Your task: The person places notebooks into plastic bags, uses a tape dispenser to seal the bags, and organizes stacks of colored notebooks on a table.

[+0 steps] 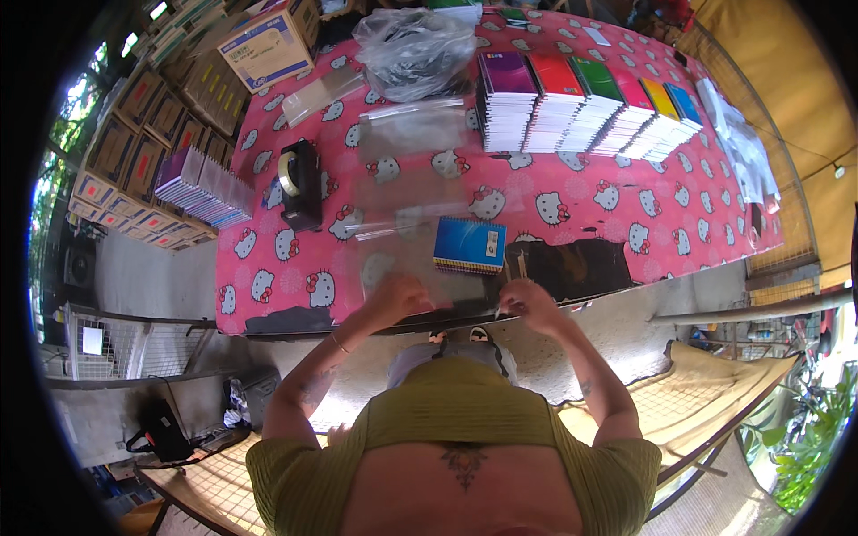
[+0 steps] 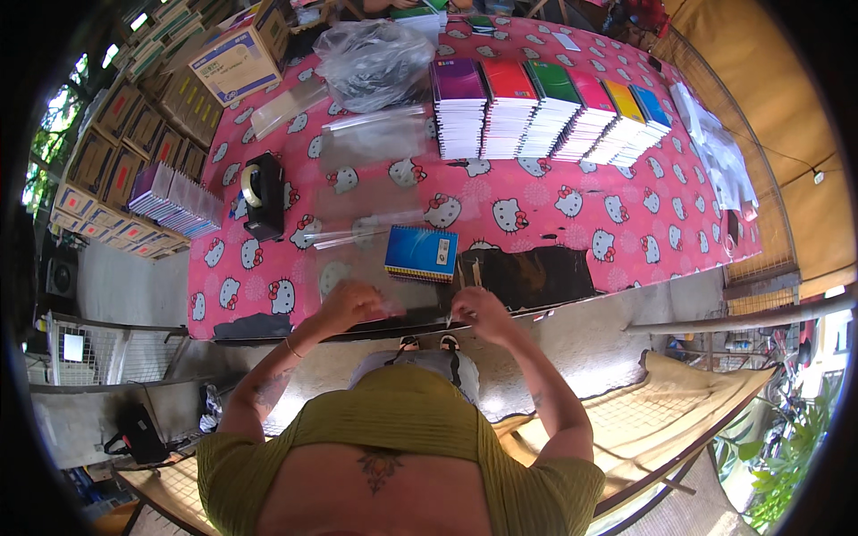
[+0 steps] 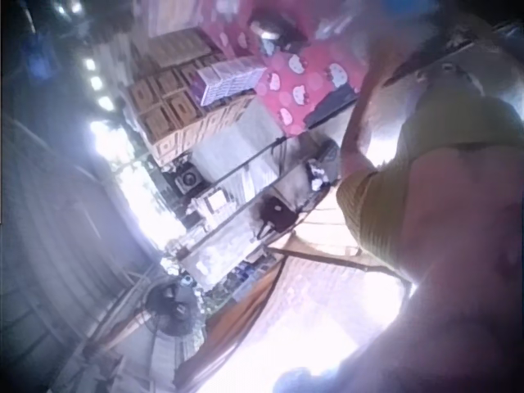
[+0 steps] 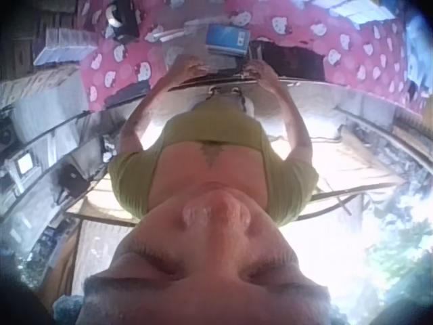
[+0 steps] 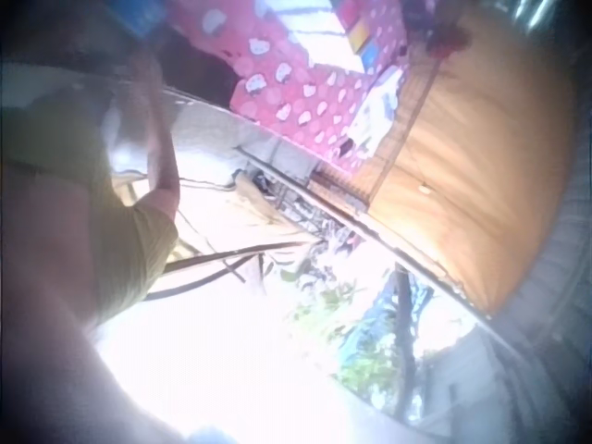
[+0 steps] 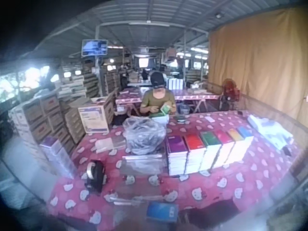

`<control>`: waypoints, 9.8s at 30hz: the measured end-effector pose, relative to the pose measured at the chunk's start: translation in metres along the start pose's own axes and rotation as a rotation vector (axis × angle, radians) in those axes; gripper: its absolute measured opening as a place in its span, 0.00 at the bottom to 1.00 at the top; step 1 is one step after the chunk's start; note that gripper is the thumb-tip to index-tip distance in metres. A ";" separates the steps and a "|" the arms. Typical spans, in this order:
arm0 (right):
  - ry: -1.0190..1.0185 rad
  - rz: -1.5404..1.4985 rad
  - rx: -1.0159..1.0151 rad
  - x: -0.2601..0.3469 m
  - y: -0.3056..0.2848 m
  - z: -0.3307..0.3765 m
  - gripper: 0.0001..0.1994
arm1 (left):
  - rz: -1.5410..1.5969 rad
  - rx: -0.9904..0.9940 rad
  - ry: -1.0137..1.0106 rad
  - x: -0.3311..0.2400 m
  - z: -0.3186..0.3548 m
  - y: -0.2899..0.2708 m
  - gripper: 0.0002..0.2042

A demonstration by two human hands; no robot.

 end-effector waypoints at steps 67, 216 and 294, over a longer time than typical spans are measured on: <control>-0.004 0.794 -0.194 0.025 0.016 -0.071 0.24 | 0.517 -0.392 -0.591 0.041 0.004 -0.003 0.31; -0.041 -0.319 -0.145 0.030 -0.049 -0.119 0.24 | 0.075 -0.115 -0.385 -0.040 -0.111 -0.076 0.13; 0.013 -0.544 0.142 0.002 -0.030 -0.124 0.39 | 0.091 -0.959 -0.803 0.120 0.071 -0.094 0.28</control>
Point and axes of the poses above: each hand's wrist, its own z-axis away from the middle knuckle, its own y-axis out of the palm, x = y × z, the point moved 4 cm from there along -z, towards the middle knuckle, and after that the axes turned 13 degrees about x, right-handed, at the moved point
